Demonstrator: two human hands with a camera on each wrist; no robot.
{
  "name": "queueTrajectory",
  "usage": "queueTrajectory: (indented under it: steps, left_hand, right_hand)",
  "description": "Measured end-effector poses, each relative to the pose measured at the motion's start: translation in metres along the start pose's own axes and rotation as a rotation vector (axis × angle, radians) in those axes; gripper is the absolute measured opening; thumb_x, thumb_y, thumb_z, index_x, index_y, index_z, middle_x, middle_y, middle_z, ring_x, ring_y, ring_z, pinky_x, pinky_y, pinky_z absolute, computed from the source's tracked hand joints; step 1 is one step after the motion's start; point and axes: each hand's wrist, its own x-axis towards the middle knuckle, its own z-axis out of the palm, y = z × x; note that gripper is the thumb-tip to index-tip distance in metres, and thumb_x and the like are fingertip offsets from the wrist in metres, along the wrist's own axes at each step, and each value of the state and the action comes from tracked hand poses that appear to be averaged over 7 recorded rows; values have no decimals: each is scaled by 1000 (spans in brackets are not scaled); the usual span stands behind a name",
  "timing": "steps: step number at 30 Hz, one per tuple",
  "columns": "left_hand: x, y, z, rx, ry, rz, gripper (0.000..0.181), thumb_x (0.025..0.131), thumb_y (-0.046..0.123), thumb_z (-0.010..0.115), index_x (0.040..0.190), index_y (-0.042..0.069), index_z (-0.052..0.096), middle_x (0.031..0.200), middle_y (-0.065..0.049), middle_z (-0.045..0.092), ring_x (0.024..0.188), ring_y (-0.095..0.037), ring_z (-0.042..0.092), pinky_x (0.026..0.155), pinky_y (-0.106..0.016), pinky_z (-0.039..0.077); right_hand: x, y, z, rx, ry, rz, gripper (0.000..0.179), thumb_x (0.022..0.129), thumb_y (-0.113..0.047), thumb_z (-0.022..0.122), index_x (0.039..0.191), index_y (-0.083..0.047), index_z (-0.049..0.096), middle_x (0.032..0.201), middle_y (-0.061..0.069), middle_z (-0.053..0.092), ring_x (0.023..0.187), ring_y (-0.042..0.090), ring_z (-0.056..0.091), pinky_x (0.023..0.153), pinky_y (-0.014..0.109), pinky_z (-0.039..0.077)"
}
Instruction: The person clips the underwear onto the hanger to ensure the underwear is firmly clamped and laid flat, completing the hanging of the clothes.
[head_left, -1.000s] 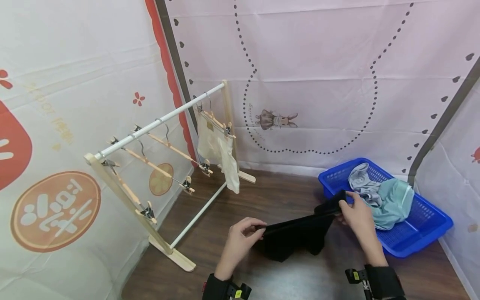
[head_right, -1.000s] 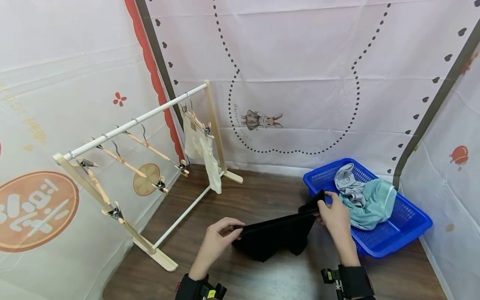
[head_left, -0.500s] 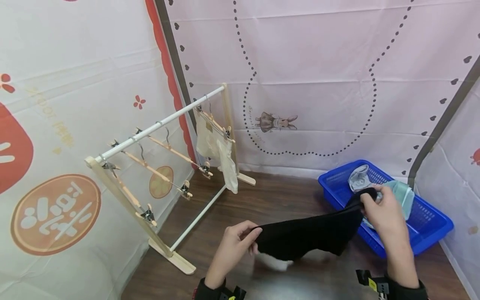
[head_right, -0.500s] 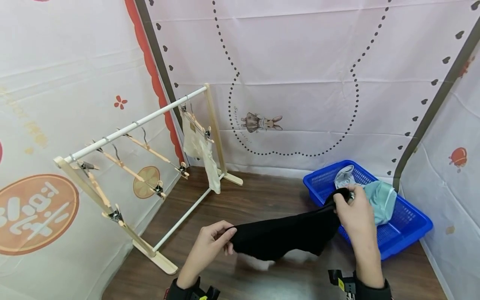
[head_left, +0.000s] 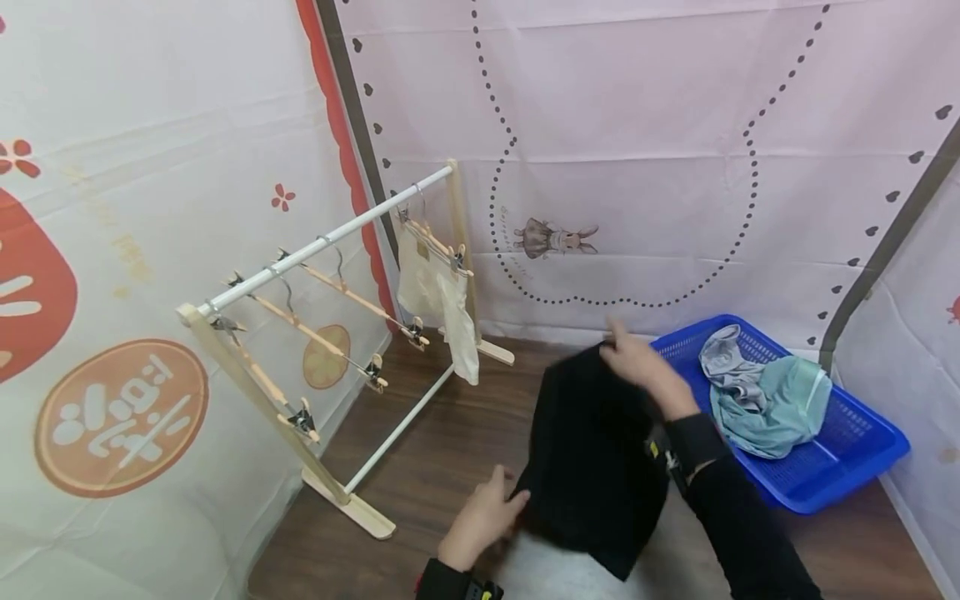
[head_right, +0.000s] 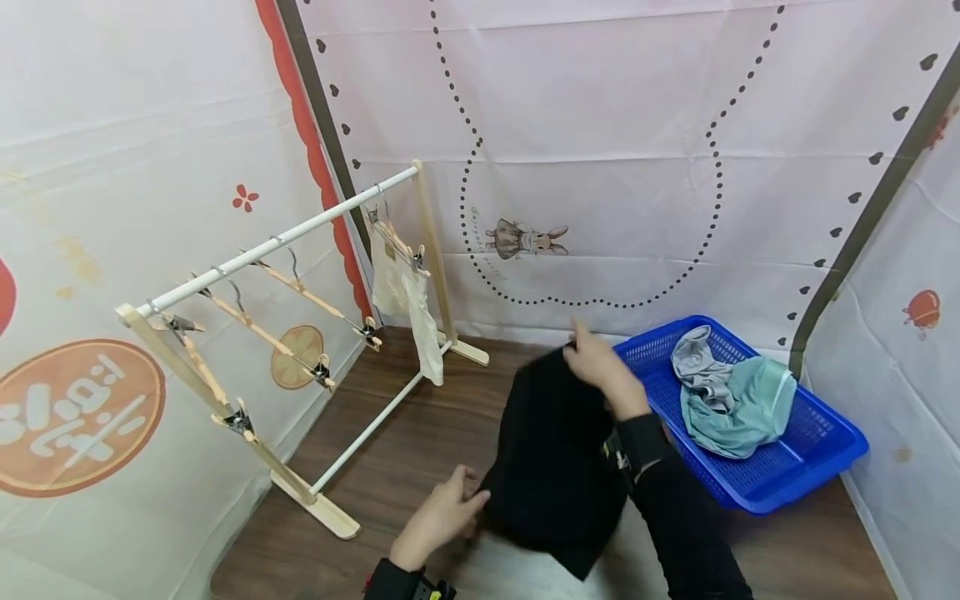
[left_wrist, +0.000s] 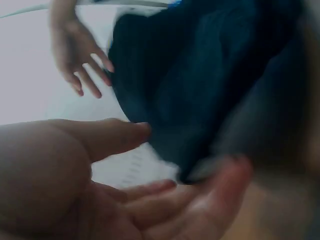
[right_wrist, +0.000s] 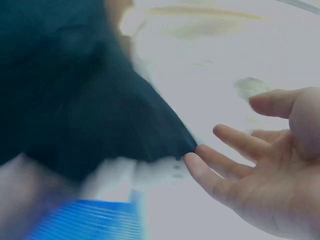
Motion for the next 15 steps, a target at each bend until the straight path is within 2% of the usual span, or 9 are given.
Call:
queueTrajectory:
  steps: [3,4,6,8,11,13,15]
  left_hand:
    - [5,-19,11,127,-12,-57,54,100,19,66,143,-3,44,119,-28,63,104,-42,63,80,-56,52]
    - [7,-22,14,156,-13,-49,54,99,17,67,143,-3,45,128,-27,59,116,-44,59,89,-59,50]
    - [11,-26,18,195,-31,-25,52,97,14,69,142,-1,48,139,-27,52,129,-47,49,98,-63,45]
    - [15,-26,21,235,-68,10,50,96,14,70,141,2,51,140,-23,51,132,-46,46,101,-62,44]
    - [20,-24,30,306,-130,36,47,97,18,70,139,6,55,143,-18,49,133,-40,44,100,-56,46]
    - [21,-23,37,359,-151,46,44,96,19,71,137,8,58,144,-16,48,130,-38,44,97,-51,49]
    - [21,-21,43,403,-158,46,43,96,21,72,135,9,60,146,-16,47,128,-35,44,94,-48,50]
  right_hand:
    - [-5,31,47,-66,-126,43,63,105,-11,47,159,3,19,149,33,44,123,50,54,103,61,44]
    - [-9,40,61,-80,-159,50,61,103,-7,49,158,3,24,148,34,44,123,49,54,101,61,45]
    - [-14,55,86,-129,-201,60,57,100,-3,52,155,0,36,149,32,44,127,49,51,102,60,44]
    - [-19,64,102,-202,-218,65,54,98,-3,56,151,-1,45,149,33,43,133,51,45,102,58,44]
    - [-25,75,113,-269,-213,153,51,100,-8,57,150,-3,47,151,32,40,135,54,40,102,62,43]
    - [-30,82,112,-288,-194,259,53,101,-13,56,151,-2,44,152,33,38,136,56,37,103,65,41]
    - [-34,89,107,-293,-177,367,55,103,-17,53,152,4,38,153,34,35,137,59,33,107,70,33]
